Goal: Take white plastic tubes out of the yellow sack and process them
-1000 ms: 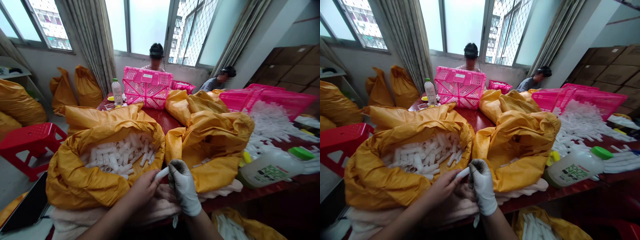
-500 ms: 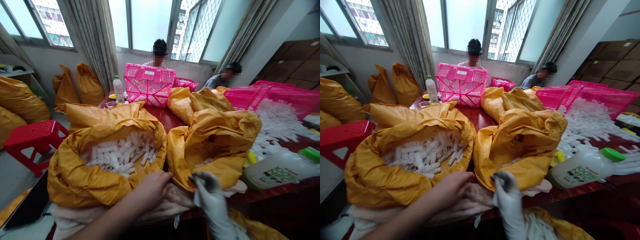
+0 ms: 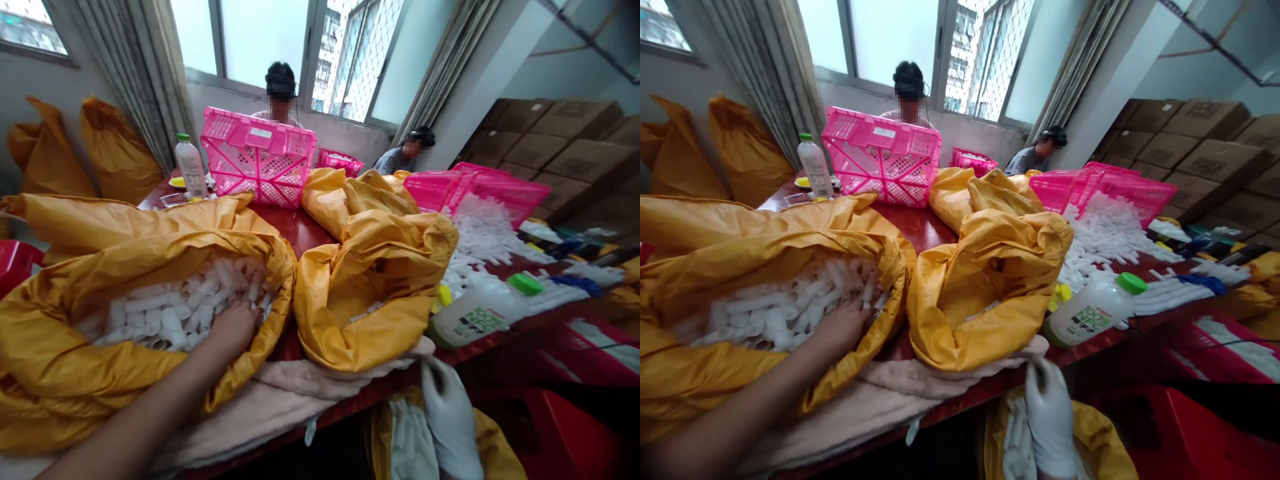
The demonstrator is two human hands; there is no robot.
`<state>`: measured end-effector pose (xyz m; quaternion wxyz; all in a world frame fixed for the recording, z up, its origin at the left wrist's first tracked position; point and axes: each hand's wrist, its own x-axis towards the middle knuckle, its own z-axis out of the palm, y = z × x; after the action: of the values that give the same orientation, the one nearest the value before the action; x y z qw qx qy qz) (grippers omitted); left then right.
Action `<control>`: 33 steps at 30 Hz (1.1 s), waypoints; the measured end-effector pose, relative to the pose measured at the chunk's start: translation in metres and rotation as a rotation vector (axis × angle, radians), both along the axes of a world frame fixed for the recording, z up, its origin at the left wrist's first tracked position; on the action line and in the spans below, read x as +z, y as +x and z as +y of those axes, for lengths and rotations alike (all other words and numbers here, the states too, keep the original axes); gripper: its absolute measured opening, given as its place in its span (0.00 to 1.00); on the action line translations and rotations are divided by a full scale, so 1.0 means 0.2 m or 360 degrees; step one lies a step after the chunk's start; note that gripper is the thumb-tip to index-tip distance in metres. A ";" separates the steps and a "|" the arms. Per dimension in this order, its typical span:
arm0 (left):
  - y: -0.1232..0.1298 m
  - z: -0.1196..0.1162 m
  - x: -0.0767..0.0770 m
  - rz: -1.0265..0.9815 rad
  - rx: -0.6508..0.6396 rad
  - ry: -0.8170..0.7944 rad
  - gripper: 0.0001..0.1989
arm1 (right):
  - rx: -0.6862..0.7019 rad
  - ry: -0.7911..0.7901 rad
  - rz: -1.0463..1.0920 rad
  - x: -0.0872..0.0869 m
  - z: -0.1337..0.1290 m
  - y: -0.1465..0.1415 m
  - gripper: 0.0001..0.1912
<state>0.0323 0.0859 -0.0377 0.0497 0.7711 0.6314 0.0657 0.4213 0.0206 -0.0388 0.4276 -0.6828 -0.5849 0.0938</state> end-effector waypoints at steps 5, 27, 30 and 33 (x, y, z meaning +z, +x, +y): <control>0.03 -0.02 0.09 -0.0359 0.0043 0.0101 0.15 | 0.0669 -0.0393 -0.0364 0.20 0.47 -0.29 0.10; 0.22 -0.49 0.22 -0.1764 -0.0283 -0.0615 0.20 | 0.1128 -0.0150 0.1651 0.32 0.09 -0.99 0.09; 0.23 -0.50 0.20 -0.1939 -0.0362 -0.0687 0.21 | 0.1014 -0.0221 0.1766 0.28 0.09 -0.98 0.10; 0.26 -0.48 0.19 -0.1977 -0.0196 -0.0588 0.20 | 0.1018 -0.0226 0.1655 0.26 0.08 -1.00 0.10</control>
<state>0.0844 -0.0100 0.0009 0.5410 0.6030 0.4408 0.3866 0.2207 0.0374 0.0125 0.5609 -0.3652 -0.4679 0.5770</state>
